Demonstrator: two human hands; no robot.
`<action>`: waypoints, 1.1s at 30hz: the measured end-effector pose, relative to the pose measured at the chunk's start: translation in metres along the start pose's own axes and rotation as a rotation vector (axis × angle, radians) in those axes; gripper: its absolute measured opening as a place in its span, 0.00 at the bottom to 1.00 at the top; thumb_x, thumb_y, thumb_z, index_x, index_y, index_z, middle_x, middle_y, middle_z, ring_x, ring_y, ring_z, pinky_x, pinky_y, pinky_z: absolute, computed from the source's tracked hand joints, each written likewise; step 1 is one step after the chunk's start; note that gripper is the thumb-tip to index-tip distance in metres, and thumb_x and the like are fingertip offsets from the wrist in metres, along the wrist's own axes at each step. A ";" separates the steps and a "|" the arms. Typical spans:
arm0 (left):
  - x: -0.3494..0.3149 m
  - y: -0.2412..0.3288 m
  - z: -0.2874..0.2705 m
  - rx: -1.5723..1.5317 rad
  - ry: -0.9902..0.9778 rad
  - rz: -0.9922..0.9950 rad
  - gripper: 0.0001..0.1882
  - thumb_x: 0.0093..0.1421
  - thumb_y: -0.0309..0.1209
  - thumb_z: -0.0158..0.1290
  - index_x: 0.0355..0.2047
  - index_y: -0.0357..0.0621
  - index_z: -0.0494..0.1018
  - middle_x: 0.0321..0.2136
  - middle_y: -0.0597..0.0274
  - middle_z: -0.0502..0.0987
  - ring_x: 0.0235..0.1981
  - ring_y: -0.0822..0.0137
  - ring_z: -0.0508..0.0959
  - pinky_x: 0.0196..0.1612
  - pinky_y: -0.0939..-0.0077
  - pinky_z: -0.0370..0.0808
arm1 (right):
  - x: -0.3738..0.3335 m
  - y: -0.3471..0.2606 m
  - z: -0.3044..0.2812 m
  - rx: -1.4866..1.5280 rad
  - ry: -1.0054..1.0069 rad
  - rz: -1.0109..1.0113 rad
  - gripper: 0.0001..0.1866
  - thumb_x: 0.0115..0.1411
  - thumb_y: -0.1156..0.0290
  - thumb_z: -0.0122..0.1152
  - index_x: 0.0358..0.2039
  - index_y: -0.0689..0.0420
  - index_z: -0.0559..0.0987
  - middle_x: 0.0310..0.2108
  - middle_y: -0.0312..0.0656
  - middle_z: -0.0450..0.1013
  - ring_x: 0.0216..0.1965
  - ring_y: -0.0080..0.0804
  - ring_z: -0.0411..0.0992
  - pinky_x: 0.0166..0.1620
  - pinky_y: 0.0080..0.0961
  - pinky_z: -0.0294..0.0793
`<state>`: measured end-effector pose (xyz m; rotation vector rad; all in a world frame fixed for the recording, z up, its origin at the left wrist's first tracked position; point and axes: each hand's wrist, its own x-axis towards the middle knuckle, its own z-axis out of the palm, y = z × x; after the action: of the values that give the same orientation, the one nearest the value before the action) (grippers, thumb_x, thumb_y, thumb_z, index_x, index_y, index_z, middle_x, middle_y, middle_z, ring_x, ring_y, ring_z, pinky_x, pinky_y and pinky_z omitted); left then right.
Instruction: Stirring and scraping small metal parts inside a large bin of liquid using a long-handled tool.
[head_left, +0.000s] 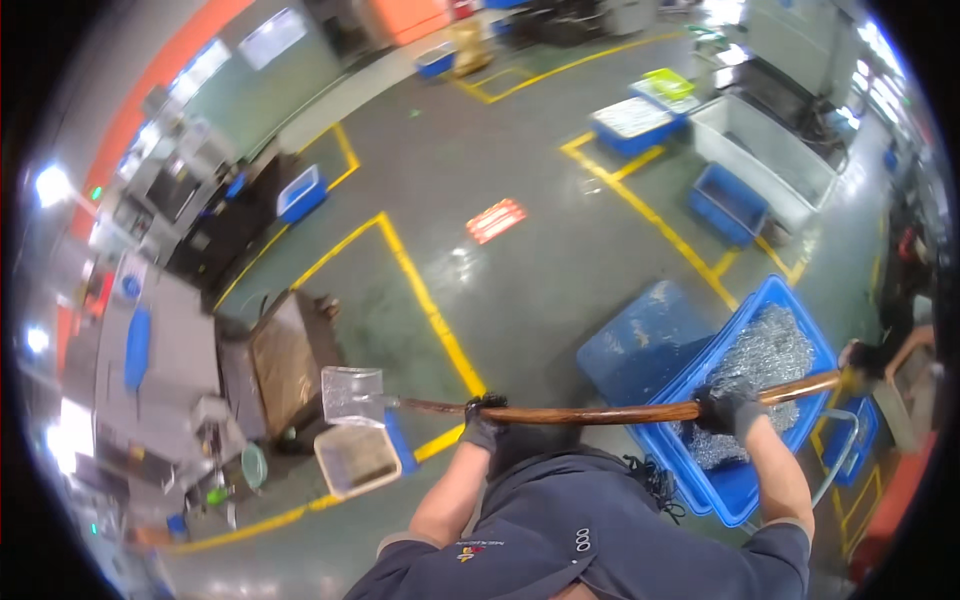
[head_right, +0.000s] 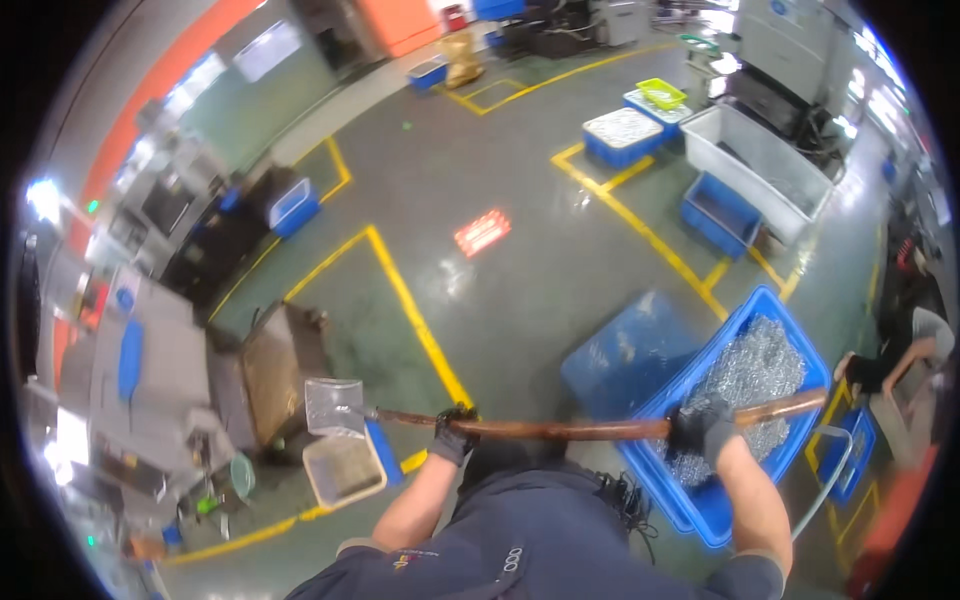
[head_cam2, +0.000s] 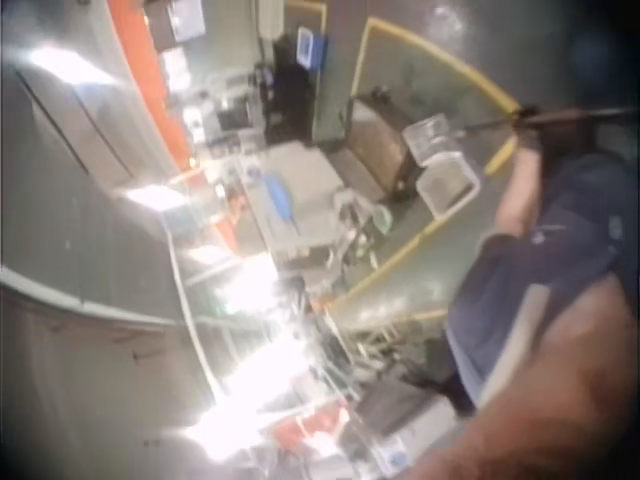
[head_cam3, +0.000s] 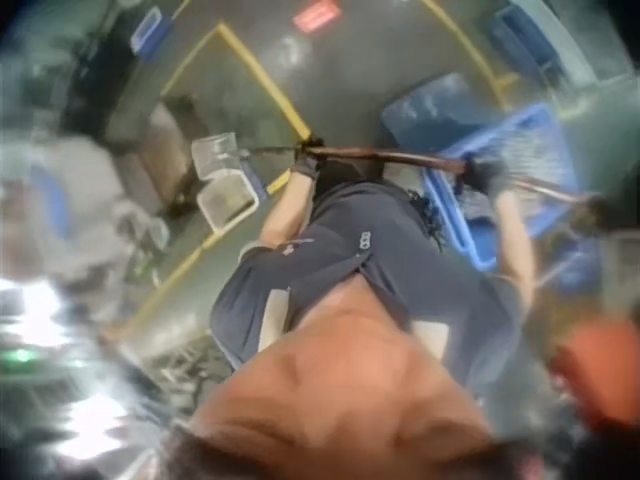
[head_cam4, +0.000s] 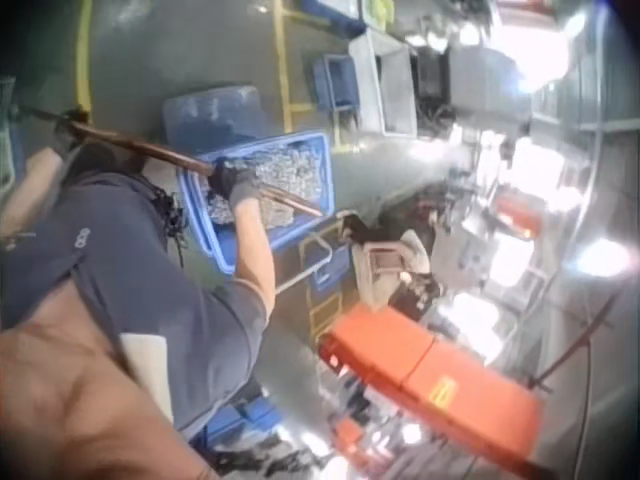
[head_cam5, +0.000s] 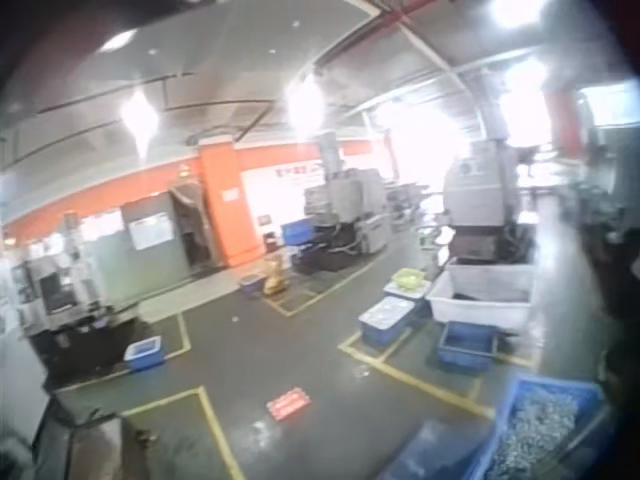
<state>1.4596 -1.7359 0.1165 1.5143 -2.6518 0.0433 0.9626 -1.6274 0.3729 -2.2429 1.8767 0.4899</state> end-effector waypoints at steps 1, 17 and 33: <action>0.029 -0.003 -0.010 -0.117 -0.144 -0.035 0.13 0.54 0.47 0.46 0.21 0.56 0.71 0.20 0.66 0.74 0.29 0.60 0.77 0.34 0.61 0.72 | 0.011 0.001 -0.005 -0.022 -0.160 0.044 0.15 0.57 0.53 0.54 0.39 0.44 0.81 0.36 0.41 0.79 0.37 0.39 0.78 0.44 0.40 0.74; 0.396 -0.122 -0.004 -0.134 -0.532 0.515 0.12 0.55 0.47 0.43 0.26 0.63 0.75 0.25 0.75 0.77 0.31 0.67 0.78 0.38 0.64 0.74 | 0.176 -0.047 -0.096 0.572 -0.538 0.578 0.15 0.51 0.54 0.57 0.36 0.45 0.83 0.34 0.43 0.79 0.39 0.44 0.78 0.43 0.39 0.75; 0.813 0.018 0.201 -1.638 -1.053 -0.296 0.10 0.55 0.43 0.45 0.29 0.55 0.71 0.27 0.65 0.75 0.34 0.62 0.75 0.43 0.63 0.72 | 0.320 0.159 -0.064 0.992 -0.578 0.885 0.21 0.52 0.46 0.61 0.37 0.48 0.83 0.33 0.48 0.78 0.36 0.45 0.77 0.41 0.37 0.74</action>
<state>1.0203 -2.4382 -0.0097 1.1385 -1.4204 -2.6022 0.8642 -1.9741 0.3291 -0.5432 1.9965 0.1732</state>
